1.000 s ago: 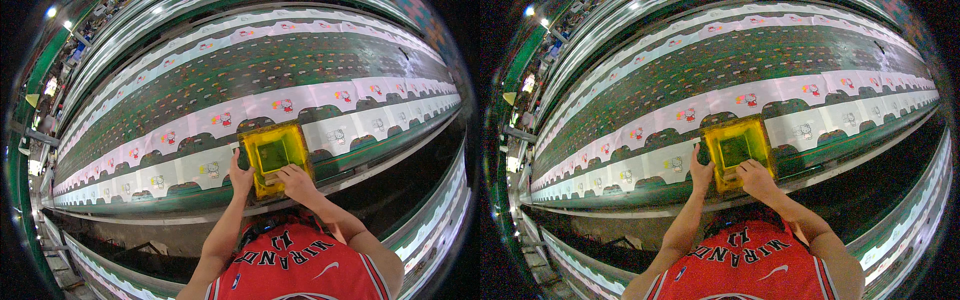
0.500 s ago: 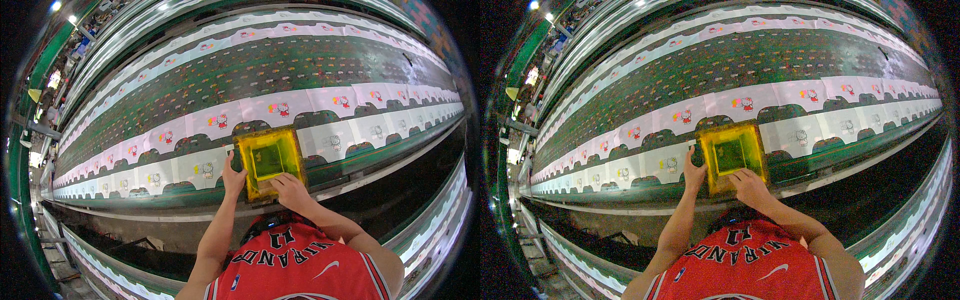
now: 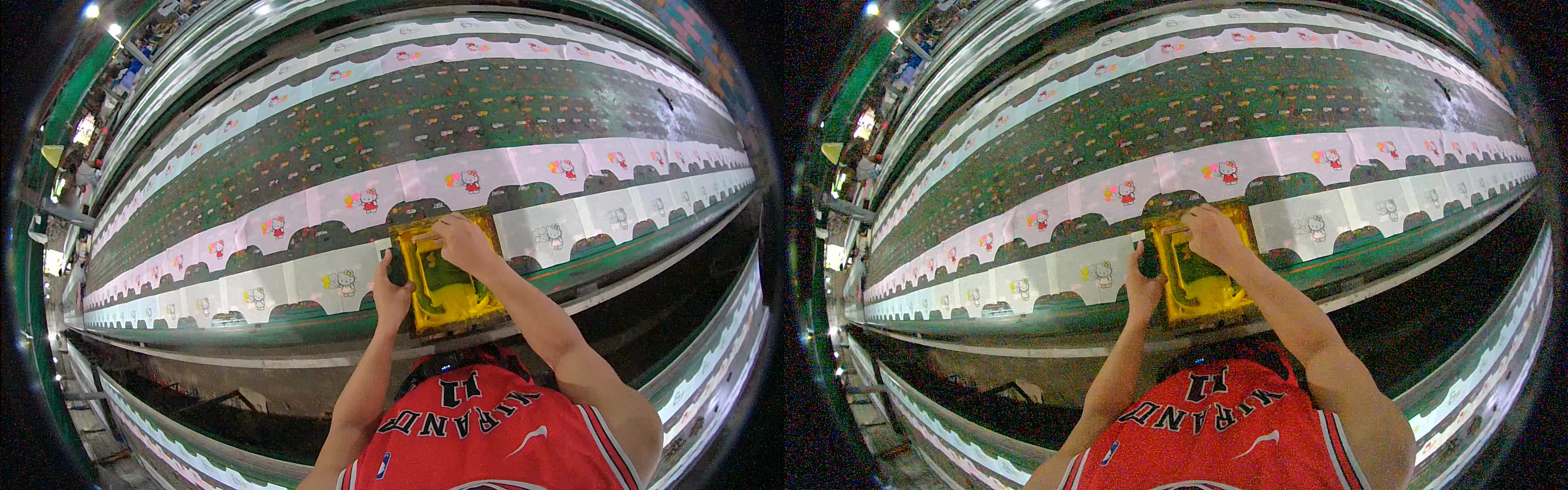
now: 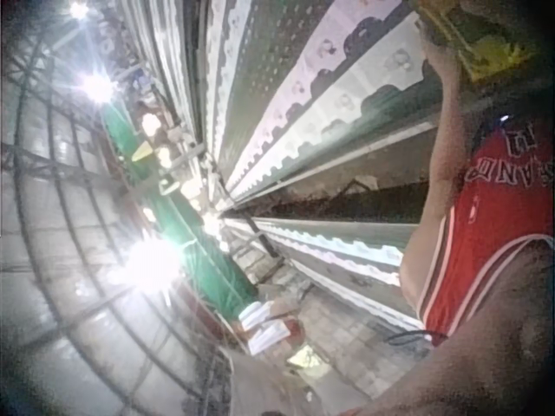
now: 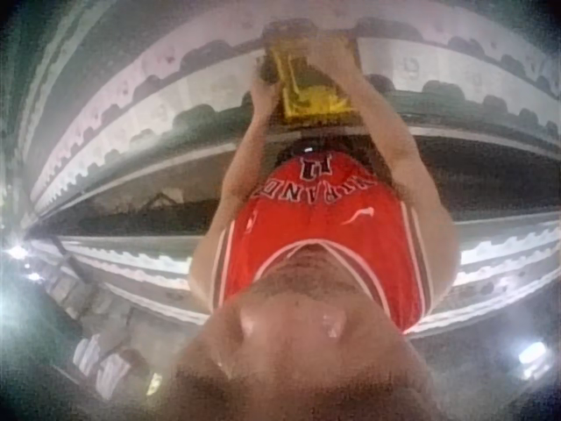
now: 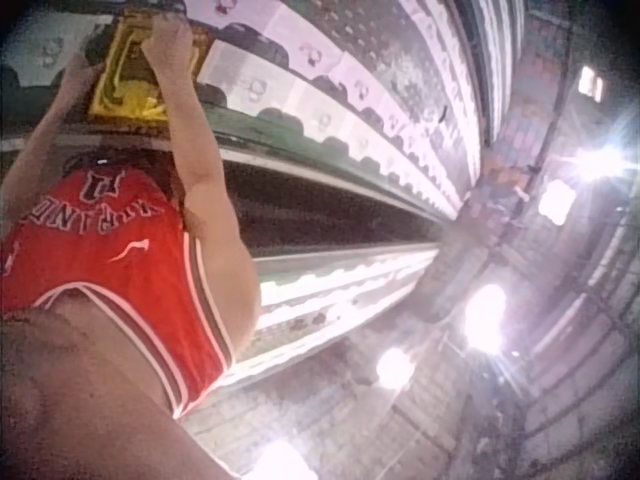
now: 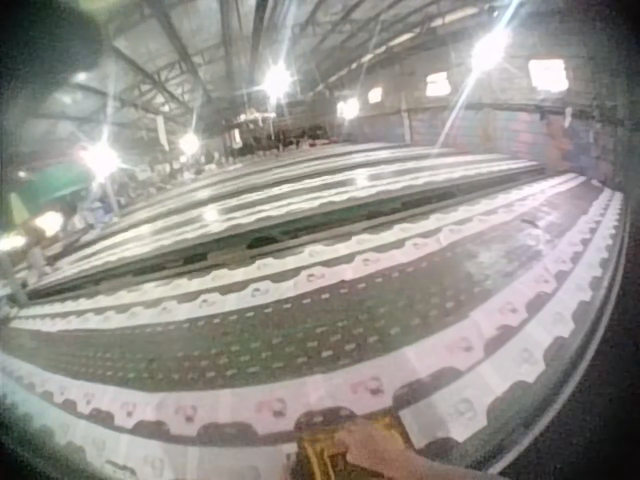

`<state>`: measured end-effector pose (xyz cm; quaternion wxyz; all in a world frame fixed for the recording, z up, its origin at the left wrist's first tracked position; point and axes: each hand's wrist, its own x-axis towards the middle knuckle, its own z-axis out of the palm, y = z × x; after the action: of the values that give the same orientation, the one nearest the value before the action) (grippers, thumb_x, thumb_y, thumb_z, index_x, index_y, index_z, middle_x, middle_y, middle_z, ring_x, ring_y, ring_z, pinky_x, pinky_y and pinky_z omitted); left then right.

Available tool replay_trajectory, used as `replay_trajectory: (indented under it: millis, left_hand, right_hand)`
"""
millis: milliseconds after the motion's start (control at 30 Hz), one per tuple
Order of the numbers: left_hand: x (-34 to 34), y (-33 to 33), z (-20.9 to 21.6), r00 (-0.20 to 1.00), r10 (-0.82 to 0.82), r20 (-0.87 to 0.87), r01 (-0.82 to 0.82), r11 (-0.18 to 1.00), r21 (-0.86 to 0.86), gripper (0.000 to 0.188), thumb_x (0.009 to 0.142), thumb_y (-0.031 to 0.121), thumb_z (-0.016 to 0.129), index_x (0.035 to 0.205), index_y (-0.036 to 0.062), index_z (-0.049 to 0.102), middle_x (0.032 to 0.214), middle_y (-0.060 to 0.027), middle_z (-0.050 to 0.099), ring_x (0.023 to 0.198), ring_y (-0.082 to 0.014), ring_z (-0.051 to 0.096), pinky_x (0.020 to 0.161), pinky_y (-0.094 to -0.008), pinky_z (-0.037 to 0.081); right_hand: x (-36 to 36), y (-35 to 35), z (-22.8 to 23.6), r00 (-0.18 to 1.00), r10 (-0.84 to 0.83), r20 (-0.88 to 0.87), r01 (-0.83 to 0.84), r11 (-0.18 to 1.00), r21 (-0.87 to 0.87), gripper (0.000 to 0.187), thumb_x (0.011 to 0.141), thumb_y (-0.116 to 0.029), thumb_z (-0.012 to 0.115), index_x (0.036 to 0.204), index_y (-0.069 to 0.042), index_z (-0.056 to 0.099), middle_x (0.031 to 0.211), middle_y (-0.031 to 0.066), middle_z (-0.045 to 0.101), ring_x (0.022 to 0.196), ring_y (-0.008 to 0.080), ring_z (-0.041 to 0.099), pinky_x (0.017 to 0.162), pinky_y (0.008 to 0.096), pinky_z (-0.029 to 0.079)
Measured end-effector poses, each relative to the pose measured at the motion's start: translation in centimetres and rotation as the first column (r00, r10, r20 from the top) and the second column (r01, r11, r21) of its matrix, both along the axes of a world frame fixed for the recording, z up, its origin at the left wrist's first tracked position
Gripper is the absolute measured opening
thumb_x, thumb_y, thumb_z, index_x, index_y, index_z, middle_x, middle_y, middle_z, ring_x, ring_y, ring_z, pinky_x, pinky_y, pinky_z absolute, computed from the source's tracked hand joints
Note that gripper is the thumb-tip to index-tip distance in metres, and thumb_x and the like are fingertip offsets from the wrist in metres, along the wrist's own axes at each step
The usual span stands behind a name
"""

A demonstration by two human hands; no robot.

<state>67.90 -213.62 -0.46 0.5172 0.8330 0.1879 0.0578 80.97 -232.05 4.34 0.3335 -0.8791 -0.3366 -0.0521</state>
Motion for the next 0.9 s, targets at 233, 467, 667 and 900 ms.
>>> replay_trajectory:
  millis: [233,467,667,900]
  left_hand:
    - [-0.4,-0.8,0.6,0.999,0.054,0.001,-0.054,0.997,0.060,0.082,0.078,-0.003,0.077,0.154,0.0056,0.048,0.152,-0.0201,0.054,0.144,-0.0365,0.050,0.115,-0.0425,0.044]
    - [0.4,-3.6,1.4,0.987,0.091,0.129,-0.080,0.993,-0.091,0.081,0.077,-0.004,0.074,0.154,0.0036,0.050,0.151,-0.0196,0.055,0.140,-0.0333,0.053,0.114,-0.0424,0.043]
    - [4.8,-15.0,2.9,0.982,0.049,0.183,-0.051,0.999,0.002,0.080,0.076,-0.002,0.074,0.152,-0.0011,0.049,0.150,-0.0204,0.056,0.139,-0.0328,0.053,0.118,-0.0400,0.039]
    - [7.4,-25.5,0.5,0.992,0.059,0.109,-0.056,0.998,-0.033,0.081,0.077,0.001,0.076,0.153,0.0017,0.049,0.152,-0.0194,0.054,0.142,-0.0341,0.051,0.117,-0.0410,0.040]
  right_hand:
    - [-10.4,-5.0,-1.6,0.991,0.132,0.007,-0.130,0.981,-0.146,0.028,0.075,-0.013,0.069,0.103,-0.006,0.066,0.106,0.0137,0.066,0.107,0.0351,0.063,0.098,0.0456,0.052]
    - [-9.7,-8.6,1.5,0.984,0.154,0.085,-0.143,0.983,-0.116,0.026,0.077,-0.010,0.066,0.102,-0.004,0.067,0.103,0.0112,0.066,0.104,0.0300,0.063,0.097,0.0404,0.052]
    - [-6.3,-18.9,2.9,0.997,0.078,0.028,-0.074,0.990,-0.120,0.031,0.073,-0.004,0.067,0.104,-0.002,0.066,0.105,0.0121,0.066,0.105,0.0334,0.063,0.096,0.0422,0.053]
    - [-3.7,-29.1,1.4,0.998,0.053,0.023,-0.049,0.985,-0.164,0.030,0.074,-0.006,0.067,0.104,-0.003,0.067,0.105,0.0117,0.065,0.105,0.0330,0.062,0.095,0.0422,0.053]
